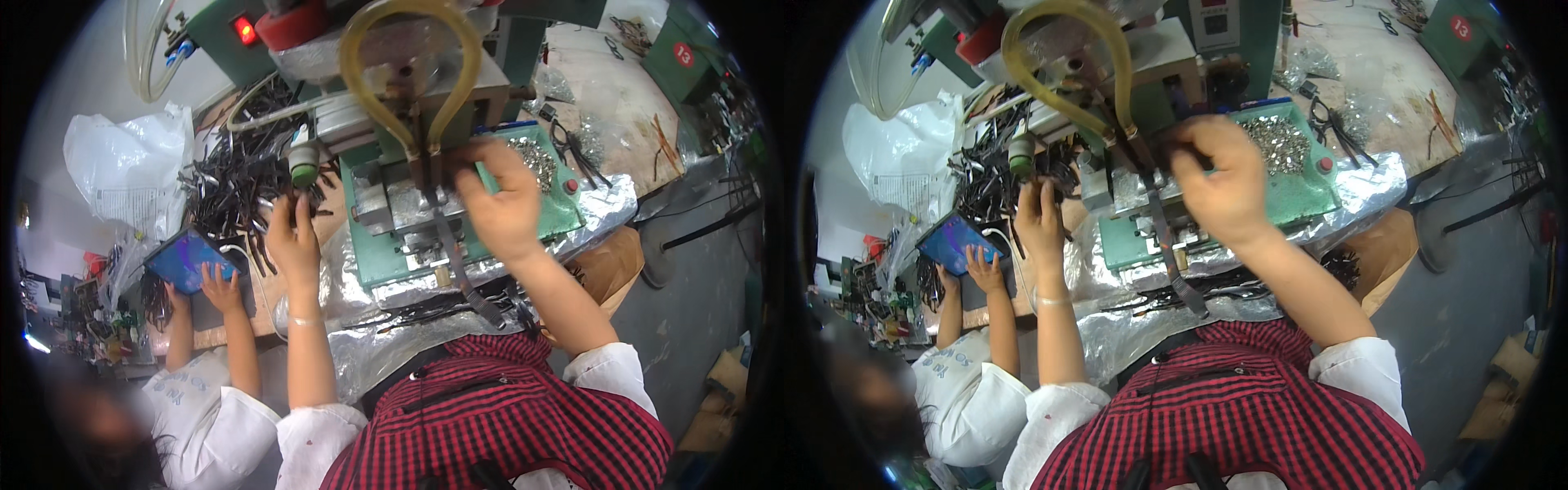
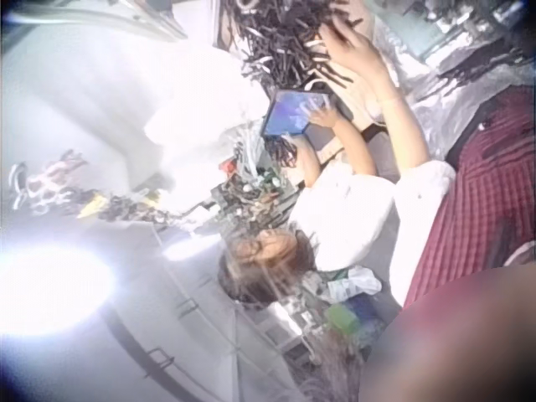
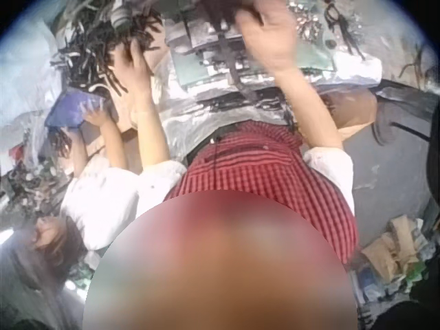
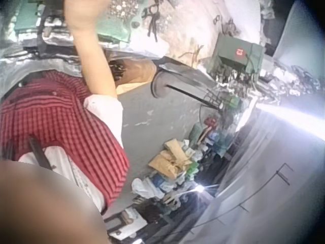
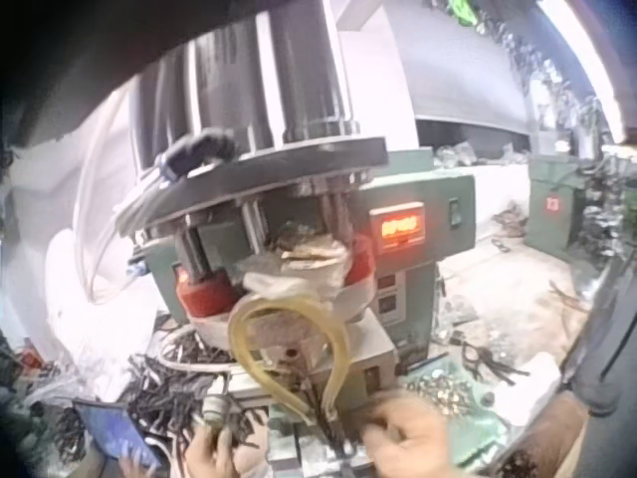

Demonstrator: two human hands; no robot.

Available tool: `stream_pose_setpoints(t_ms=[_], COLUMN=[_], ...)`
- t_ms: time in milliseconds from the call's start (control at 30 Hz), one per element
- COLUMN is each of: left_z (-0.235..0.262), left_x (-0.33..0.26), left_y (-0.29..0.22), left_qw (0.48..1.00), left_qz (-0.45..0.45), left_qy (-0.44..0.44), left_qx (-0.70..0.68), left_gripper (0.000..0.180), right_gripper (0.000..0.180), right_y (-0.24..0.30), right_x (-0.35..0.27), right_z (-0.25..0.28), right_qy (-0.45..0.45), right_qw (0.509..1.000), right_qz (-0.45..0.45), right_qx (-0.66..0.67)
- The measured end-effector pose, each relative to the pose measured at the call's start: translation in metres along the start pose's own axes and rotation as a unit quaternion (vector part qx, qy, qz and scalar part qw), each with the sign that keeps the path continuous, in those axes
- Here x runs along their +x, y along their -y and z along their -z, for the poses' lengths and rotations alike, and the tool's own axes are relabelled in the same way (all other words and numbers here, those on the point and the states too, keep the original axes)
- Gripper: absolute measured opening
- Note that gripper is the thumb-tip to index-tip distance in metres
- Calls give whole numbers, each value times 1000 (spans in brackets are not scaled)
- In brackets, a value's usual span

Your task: The person repeatedly picks small metal components from a tray and places them into a press machine, then removes the assembled pieces. The process is continuous and repetitive, with the person handling components one at a time.

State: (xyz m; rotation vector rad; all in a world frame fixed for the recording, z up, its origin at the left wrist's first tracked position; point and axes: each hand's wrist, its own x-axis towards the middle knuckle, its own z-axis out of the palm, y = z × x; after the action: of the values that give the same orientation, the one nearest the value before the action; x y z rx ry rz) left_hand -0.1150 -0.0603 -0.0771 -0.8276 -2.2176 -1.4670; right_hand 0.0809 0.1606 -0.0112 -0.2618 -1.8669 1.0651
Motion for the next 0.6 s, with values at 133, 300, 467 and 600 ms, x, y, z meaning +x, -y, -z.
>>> stream_pose_setpoints(t_ms=[133, 300, 467, 600], left_z=[7, 11, 23, 13], left_x=[-32, -13, -24, -34], left_y=[-11, -89, -139, -160], left_qw=[983, 990, 952, 904], left_qz=[94, -51, -297, -408], left_qy=[-12, -52, -16, 127], left_qx=[-155, -118, -68, 11], left_gripper=[9, 7, 20, 31], right_gripper=[22, 38, 48, 64], right_y=[4, 8, 40, 59], right_x=[-18, -19, -12, -19], right_z=[-22, -24, -22, 12], right_qy=[-41, -57, -26, 98], right_qw=[983, 958, 952, 982], right_qz=[-97, -141, -145, -101], right_qx=[151, 244, 267, 123])
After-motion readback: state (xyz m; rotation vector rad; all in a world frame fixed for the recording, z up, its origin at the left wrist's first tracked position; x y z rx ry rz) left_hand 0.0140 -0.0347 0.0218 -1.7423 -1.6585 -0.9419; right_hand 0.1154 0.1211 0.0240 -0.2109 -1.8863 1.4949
